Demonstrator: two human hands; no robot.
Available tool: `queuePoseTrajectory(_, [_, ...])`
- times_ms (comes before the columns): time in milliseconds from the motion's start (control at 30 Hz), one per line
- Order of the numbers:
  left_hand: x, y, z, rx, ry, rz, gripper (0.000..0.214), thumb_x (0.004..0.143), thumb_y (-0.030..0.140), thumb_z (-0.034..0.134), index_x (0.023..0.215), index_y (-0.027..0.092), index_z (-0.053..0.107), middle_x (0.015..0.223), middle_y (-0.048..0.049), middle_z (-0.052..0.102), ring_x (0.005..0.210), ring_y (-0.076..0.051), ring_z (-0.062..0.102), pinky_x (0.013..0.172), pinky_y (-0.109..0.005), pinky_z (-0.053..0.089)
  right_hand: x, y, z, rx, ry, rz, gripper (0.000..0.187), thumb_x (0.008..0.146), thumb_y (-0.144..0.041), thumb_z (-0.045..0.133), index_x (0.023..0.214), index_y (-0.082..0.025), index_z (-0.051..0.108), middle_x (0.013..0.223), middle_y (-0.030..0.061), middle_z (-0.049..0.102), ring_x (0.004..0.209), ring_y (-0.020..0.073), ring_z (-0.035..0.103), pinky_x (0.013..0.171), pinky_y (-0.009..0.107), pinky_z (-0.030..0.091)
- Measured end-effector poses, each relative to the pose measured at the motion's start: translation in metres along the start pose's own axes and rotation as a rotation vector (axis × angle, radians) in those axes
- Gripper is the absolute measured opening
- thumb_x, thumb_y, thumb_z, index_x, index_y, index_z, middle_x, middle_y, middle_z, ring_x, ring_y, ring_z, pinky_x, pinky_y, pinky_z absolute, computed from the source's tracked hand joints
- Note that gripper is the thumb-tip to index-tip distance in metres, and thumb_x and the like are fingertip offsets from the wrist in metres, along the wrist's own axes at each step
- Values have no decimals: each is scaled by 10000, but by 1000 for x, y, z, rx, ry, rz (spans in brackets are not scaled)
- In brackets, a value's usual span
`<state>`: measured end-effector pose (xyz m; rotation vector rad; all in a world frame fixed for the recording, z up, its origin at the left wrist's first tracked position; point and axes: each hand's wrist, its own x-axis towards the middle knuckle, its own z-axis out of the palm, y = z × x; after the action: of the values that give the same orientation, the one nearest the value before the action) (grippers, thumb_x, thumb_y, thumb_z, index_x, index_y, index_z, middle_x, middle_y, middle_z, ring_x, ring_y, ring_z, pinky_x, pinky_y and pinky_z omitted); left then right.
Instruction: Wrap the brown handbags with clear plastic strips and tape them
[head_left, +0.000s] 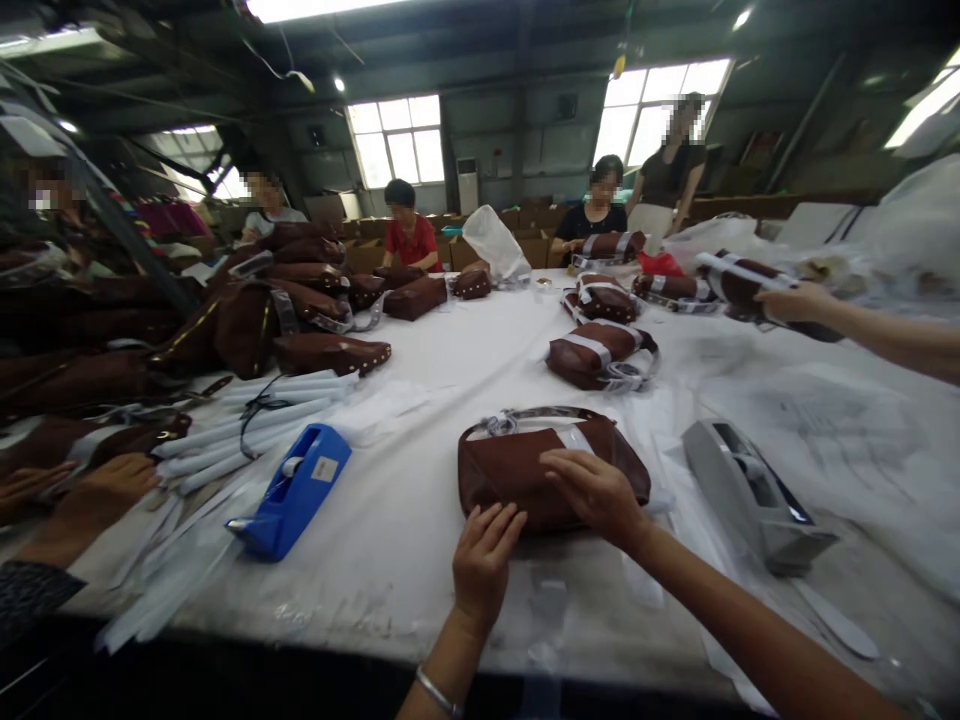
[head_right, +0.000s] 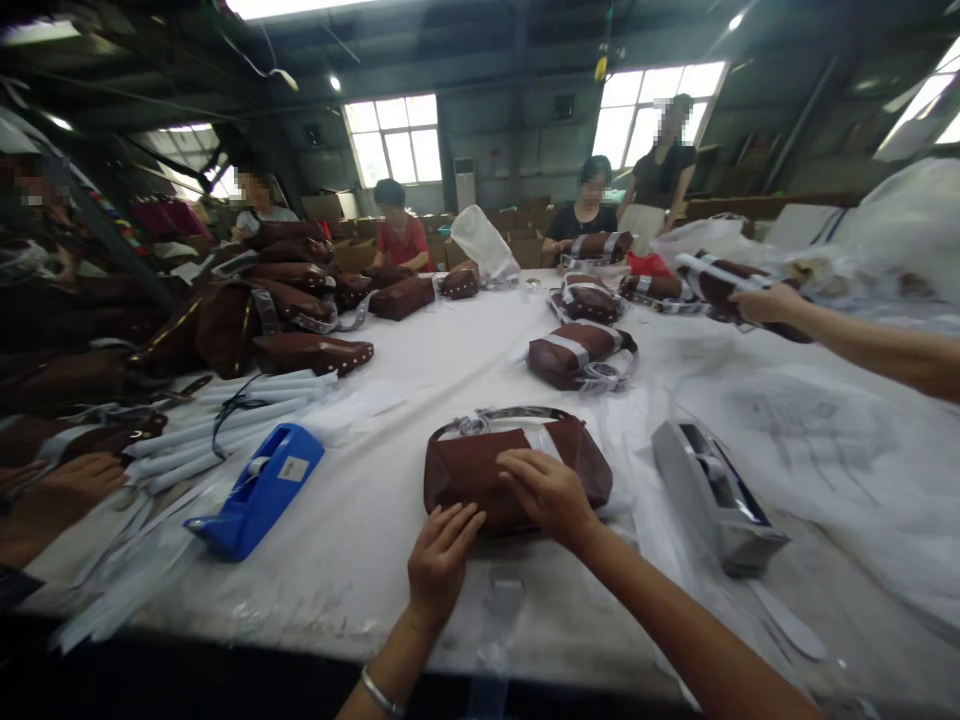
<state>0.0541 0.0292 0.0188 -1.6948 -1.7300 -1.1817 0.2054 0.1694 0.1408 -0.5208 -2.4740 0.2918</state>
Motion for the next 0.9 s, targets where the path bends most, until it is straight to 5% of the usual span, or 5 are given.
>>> queuePoseTrajectory(200, [-9,5,5,11,-28,-27,419,947,79,516,1280,308,626,1219,24,709,1104,-173,654,1021,-417,541,96,39,49,-275,-586,322,283,1014,-206,455,1114,-156,714,1233,120,661,1172,225,595,1048,324,438])
queuePoseTrajectory(300, [-9,4,6,21,-11,-24,424,943,86,527,1287,316,621,1206,17,714,1099,-168,660,1020,-407,548,132,57,72,-338,-747,429,199,984,-243,565,1012,-115,714,1053,133,703,1008,237,660,936,385,515])
queuePoseTrajectory(433, [-8,4,7,16,10,-31,431,950,78,499,1285,321,624,1189,15,722,1091,-163,667,1024,-395,550,159,76,88,-375,-936,526,234,946,-347,661,1063,-144,665,1112,76,667,1022,221,643,918,422,536])
queuePoseTrajectory(600, [-7,4,7,-15,36,-53,391,968,119,490,1267,321,639,1176,12,727,1080,-166,671,1021,-395,552,156,95,85,-320,-1040,614,245,943,-366,661,1018,-134,678,1059,65,687,975,216,659,891,417,543])
queuePoseTrajectory(900, [-11,3,13,-31,108,-44,372,993,149,438,1232,323,665,1156,36,734,1058,-154,677,994,-354,560,142,113,78,18,-998,567,307,864,-342,695,1109,-165,753,1001,56,749,863,201,680,759,245,521])
